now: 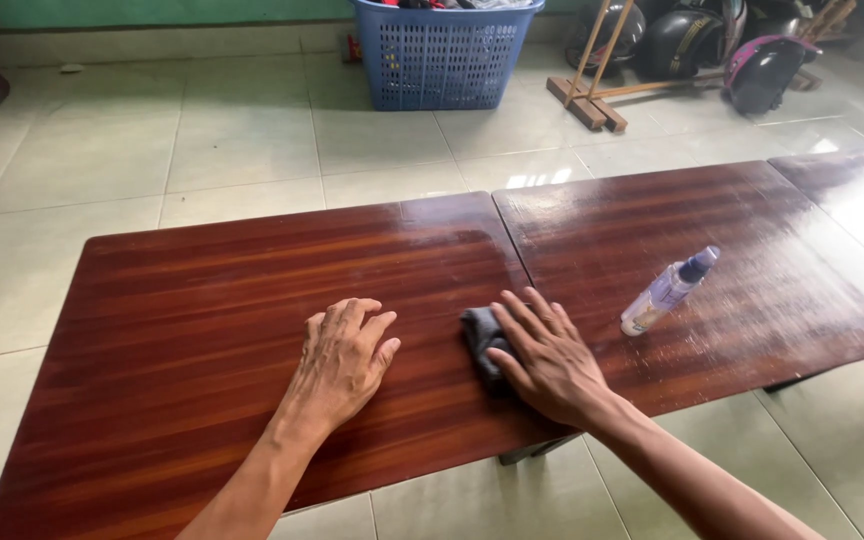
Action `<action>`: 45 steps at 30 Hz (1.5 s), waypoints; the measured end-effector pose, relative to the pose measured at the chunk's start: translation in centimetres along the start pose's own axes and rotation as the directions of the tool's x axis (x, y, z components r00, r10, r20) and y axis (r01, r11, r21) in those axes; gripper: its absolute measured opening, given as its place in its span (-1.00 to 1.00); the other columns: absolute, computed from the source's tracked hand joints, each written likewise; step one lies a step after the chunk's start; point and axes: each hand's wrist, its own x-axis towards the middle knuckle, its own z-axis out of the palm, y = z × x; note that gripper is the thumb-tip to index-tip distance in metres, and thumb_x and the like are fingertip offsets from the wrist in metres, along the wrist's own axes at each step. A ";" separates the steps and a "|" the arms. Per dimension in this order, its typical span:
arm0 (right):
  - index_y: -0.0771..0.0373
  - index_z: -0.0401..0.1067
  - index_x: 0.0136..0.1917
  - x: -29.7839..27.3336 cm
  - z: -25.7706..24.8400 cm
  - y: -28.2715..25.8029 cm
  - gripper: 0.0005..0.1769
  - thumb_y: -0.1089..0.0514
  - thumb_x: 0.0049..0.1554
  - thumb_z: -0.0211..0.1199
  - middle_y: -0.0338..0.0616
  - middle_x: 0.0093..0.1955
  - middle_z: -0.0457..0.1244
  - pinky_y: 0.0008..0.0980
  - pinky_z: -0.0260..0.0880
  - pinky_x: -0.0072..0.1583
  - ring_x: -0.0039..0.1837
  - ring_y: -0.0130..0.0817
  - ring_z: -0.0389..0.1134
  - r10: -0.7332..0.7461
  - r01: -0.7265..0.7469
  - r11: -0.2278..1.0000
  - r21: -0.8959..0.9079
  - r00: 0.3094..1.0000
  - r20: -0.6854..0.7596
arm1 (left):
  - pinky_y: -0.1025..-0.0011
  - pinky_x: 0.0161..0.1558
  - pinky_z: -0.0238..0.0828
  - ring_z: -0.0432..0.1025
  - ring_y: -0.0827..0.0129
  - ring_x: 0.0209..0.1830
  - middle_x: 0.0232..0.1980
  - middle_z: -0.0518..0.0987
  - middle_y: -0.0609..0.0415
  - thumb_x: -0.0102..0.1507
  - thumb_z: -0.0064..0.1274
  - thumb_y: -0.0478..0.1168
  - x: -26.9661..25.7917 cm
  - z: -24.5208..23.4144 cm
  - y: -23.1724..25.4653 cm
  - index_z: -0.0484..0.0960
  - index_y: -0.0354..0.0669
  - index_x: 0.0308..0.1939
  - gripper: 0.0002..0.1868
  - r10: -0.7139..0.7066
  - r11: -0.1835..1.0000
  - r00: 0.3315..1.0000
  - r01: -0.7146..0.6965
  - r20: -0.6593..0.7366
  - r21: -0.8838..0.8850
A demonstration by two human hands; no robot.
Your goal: The person wipes a wooden table surface with a cloth. They spray cleaner onto the table and continue wiping the surface with the cloth in a repetitive motion.
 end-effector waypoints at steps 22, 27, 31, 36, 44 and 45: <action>0.28 0.04 0.58 7.2 2.2 -27.8 -0.25 -0.22 0.31 -0.13 0.07 0.68 -0.16 0.30 -0.42 0.53 0.70 0.11 -0.36 -0.043 0.015 0.945 0.327 0.996 0.079 | 0.14 0.21 0.15 0.31 0.23 0.26 0.18 0.47 0.12 0.34 -0.10 0.00 -14.5 -13.0 -7.4 0.44 -0.01 0.34 -0.50 -0.188 0.964 0.981 0.176 0.045 0.202; 0.23 -0.03 0.65 14.4 5.1 -34.8 -0.28 -0.06 0.33 -0.01 0.12 0.70 -0.16 0.32 -0.39 0.57 0.72 0.07 -0.33 -0.166 -0.089 0.608 0.789 0.957 0.236 | 0.12 0.16 0.23 0.39 0.22 0.18 0.11 0.47 0.16 0.42 -0.31 0.14 -20.4 -16.6 -11.6 0.35 0.16 0.42 -0.48 -0.418 0.881 0.907 0.391 0.055 0.266; 0.01 0.19 0.60 15.6 3.0 -38.2 -0.36 -0.01 0.27 0.08 -0.01 0.63 0.03 0.22 -0.26 0.58 0.67 -0.09 -0.14 -0.245 -0.160 0.347 0.924 0.936 0.254 | 0.08 0.11 0.27 0.37 0.13 0.15 0.10 0.42 0.11 0.40 -0.23 0.13 -23.4 -17.0 -14.4 0.52 0.05 0.19 -0.57 -0.474 0.799 0.875 0.474 -0.097 0.370; 0.22 0.12 0.57 15.4 0.1 -38.7 -0.38 0.12 0.25 -0.05 -0.08 0.24 0.39 -0.42 0.43 0.08 0.03 -0.35 0.44 -0.242 -0.073 0.447 0.892 0.949 0.199 | -0.01 0.42 0.05 0.17 -0.11 0.46 0.46 0.28 -0.23 0.35 0.00 -0.03 -22.2 -16.4 -12.2 0.37 -0.29 0.35 -0.43 -0.353 0.861 0.917 0.395 -0.184 0.321; 0.42 0.21 0.45 17.4 3.1 -34.3 -0.45 0.24 0.20 -0.08 0.09 0.56 0.11 -0.18 0.38 0.36 0.46 0.01 0.25 -0.296 0.357 0.690 0.630 0.933 -0.205 | -0.02 0.51 -0.41 -0.21 -0.01 0.64 0.61 0.08 -0.17 0.39 -0.38 0.07 -20.2 -14.9 -16.9 0.16 -0.39 0.48 -0.28 -0.486 0.836 0.873 0.478 -0.042 0.269; 0.42 0.21 0.45 17.5 3.3 -34.0 -0.45 0.24 0.20 -0.08 0.09 0.56 0.11 -0.18 0.38 0.36 0.46 0.01 0.25 -0.294 0.361 0.690 0.627 0.932 -0.214 | -0.02 0.51 -0.41 -0.21 -0.01 0.64 0.61 0.08 -0.17 0.39 -0.38 0.07 -19.5 -14.7 -17.8 0.16 -0.39 0.48 -0.28 -0.480 0.838 0.876 0.474 -0.047 0.272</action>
